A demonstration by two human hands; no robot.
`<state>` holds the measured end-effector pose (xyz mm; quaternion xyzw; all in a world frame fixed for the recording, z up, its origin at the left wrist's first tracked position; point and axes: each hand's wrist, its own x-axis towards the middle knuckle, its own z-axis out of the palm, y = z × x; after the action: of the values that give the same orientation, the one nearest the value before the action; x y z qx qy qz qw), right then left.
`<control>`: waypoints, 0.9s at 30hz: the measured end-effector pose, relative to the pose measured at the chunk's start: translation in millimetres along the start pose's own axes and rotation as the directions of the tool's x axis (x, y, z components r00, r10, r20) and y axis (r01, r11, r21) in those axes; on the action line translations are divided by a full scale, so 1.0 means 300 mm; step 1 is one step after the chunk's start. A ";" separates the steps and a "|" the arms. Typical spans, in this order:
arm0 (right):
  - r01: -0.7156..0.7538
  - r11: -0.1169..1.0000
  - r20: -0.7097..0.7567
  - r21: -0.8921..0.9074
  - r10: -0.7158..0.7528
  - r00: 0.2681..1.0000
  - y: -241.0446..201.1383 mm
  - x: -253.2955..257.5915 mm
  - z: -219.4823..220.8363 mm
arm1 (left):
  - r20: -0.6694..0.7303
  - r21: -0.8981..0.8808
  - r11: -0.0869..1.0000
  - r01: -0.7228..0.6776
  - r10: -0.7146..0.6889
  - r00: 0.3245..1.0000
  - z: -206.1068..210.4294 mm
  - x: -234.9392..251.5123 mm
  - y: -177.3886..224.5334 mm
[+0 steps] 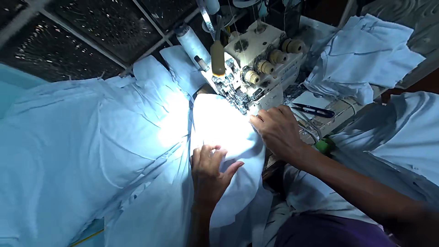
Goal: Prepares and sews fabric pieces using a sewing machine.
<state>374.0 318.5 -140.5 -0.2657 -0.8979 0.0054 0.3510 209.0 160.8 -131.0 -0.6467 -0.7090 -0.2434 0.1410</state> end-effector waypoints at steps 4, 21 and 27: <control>0.063 0.998 0.056 0.026 -0.065 0.996 0.019 0.020 -0.020 | 0.019 -0.039 0.999 -0.013 0.014 1.000 -0.022 -0.005 -0.014; 0.245 0.828 0.452 0.504 -0.495 0.742 0.069 0.186 -0.243 | 0.394 0.116 0.976 -0.186 0.127 0.910 -0.208 0.151 -0.062; 0.412 0.906 0.014 0.097 -0.415 0.909 0.104 0.161 -0.034 | 0.186 0.132 0.990 0.044 -0.068 0.980 -0.045 0.221 -0.070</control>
<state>365.7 366.8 -108.6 -0.0528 -0.9384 -0.0234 0.3408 178.5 208.9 -88.9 -0.6364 -0.7513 -0.1385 0.1066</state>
